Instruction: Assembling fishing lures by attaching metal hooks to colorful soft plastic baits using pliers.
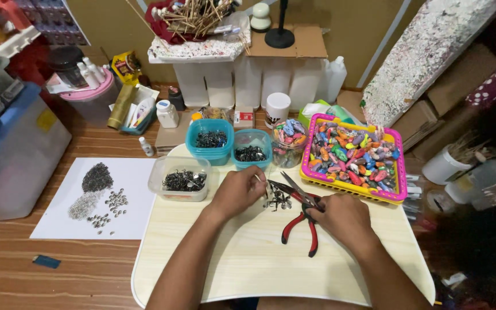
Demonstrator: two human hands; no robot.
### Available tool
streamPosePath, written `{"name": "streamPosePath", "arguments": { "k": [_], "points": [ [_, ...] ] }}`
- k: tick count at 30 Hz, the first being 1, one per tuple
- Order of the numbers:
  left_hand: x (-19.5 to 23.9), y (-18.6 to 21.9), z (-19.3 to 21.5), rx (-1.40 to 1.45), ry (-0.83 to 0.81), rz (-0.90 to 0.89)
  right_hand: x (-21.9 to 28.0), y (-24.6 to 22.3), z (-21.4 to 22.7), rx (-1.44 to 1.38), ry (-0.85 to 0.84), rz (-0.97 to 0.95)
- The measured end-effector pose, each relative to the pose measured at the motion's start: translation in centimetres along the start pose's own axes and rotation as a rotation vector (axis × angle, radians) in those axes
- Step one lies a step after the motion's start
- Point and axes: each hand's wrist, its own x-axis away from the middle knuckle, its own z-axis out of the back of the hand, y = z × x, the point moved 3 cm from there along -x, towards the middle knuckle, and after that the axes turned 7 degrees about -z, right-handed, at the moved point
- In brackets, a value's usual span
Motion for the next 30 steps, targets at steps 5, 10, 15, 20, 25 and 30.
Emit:
{"name": "streamPosePath", "arguments": {
  "k": [5, 10, 15, 20, 25, 30],
  "points": [
    [-0.4, -0.7, -0.8, 0.045, 0.134, -0.056, 0.5, -0.4, 0.8, 0.032, 0.098, 0.04],
    [-0.3, 0.3, -0.4, -0.132, 0.247, -0.167, 0.6, -2.7, 1.8, -0.148, 0.242, 0.275],
    [0.0, 1.5, 0.0, 0.045, 0.466, -0.243, -1.7, -6.6, 0.1, -0.741, 0.29, 0.671],
    [-0.2, 1.6, -0.6, 0.228, 0.49, -0.23, -1.9, -6.5, -1.5, -0.795, 0.529, 0.713],
    [-0.4, 0.7, -1.7, 0.335, 0.513, -0.185, -0.9, -6.1, -1.3, -0.96, 0.478, 0.63],
    [-0.2, 1.1, -2.3, 0.416, 0.507, -0.155, -1.2, -6.2, -2.5, -1.132, 0.313, 0.557]
  ]
}}
